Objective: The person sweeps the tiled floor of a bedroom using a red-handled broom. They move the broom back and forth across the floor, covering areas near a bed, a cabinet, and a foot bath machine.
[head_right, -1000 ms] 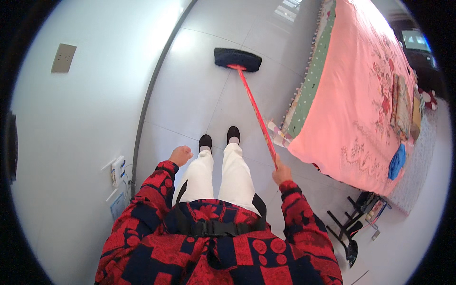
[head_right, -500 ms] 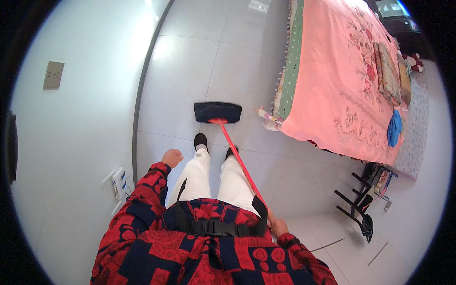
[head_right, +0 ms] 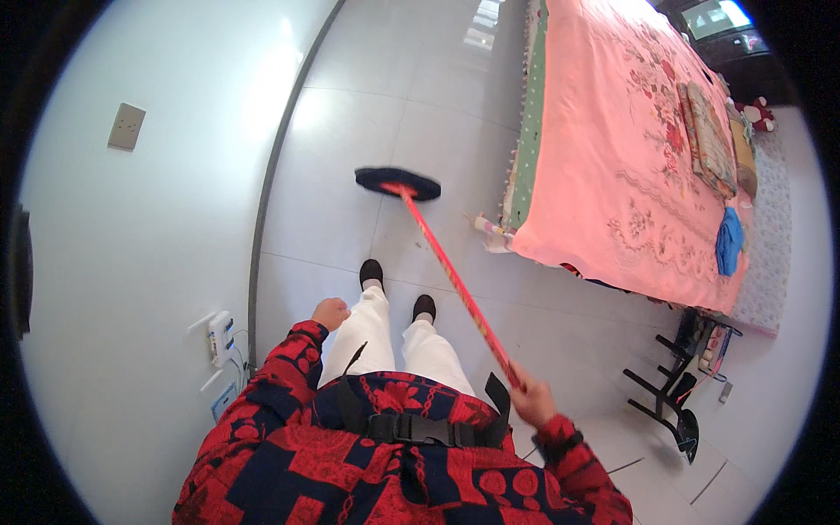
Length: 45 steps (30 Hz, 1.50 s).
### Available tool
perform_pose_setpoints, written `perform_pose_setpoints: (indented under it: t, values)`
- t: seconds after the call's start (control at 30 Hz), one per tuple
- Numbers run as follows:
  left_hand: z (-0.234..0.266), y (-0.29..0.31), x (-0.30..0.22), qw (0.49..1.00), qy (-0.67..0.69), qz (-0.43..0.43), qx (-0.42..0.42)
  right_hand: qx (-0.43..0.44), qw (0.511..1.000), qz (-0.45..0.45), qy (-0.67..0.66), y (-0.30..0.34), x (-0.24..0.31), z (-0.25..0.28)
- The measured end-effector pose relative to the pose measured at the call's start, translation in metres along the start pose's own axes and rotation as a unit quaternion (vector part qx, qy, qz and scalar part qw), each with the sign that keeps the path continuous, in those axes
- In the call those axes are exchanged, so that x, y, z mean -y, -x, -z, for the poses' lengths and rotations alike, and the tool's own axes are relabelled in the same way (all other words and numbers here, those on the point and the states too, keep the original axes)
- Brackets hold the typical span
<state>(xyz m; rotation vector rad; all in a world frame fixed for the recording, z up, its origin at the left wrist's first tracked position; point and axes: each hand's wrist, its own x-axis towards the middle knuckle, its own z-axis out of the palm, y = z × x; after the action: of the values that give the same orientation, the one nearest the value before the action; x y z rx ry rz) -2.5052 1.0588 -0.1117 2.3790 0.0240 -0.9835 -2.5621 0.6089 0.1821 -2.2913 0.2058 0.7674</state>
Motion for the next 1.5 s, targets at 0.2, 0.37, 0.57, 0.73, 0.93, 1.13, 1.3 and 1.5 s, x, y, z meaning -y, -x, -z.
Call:
perform_pose_setpoints:
  t: [0.2,0.37,0.57,0.73,0.93,1.13,1.3,1.5]
  values:
    - [0.011,0.021,-0.017,0.995,0.087,0.032,-0.048,-0.041,0.989,0.120,0.070,-0.211,0.020,-0.011]
    - [-0.003,0.039,0.020,0.996,0.034,0.076,-0.026,-0.055,0.982,0.102,0.150,-0.334,0.097,-0.054]
    - [-0.037,0.059,0.042,0.995,0.014,0.088,-0.035,0.013,0.975,0.065,0.211,-0.328,0.102,-0.096]
    - [-0.045,0.053,0.027,0.996,0.035,0.077,-0.035,0.046,0.972,0.012,0.228,-0.243,0.015,-0.098]
    - [-0.027,0.037,-0.018,0.995,0.065,0.078,-0.023,0.122,0.969,-0.056,0.207,-0.089,-0.099,-0.084]
    - [-0.030,0.025,-0.037,0.999,0.035,0.032,-0.019,0.080,0.994,-0.080,-0.008,0.054,-0.127,-0.059]
    - [-0.035,0.026,-0.042,0.999,0.030,0.043,-0.001,0.058,0.965,-0.123,-0.224,0.105,-0.069,-0.020]
    - [-0.032,0.025,-0.054,0.999,0.005,0.033,-0.006,0.008,0.994,-0.037,-0.099,0.067,-0.074,-0.010]
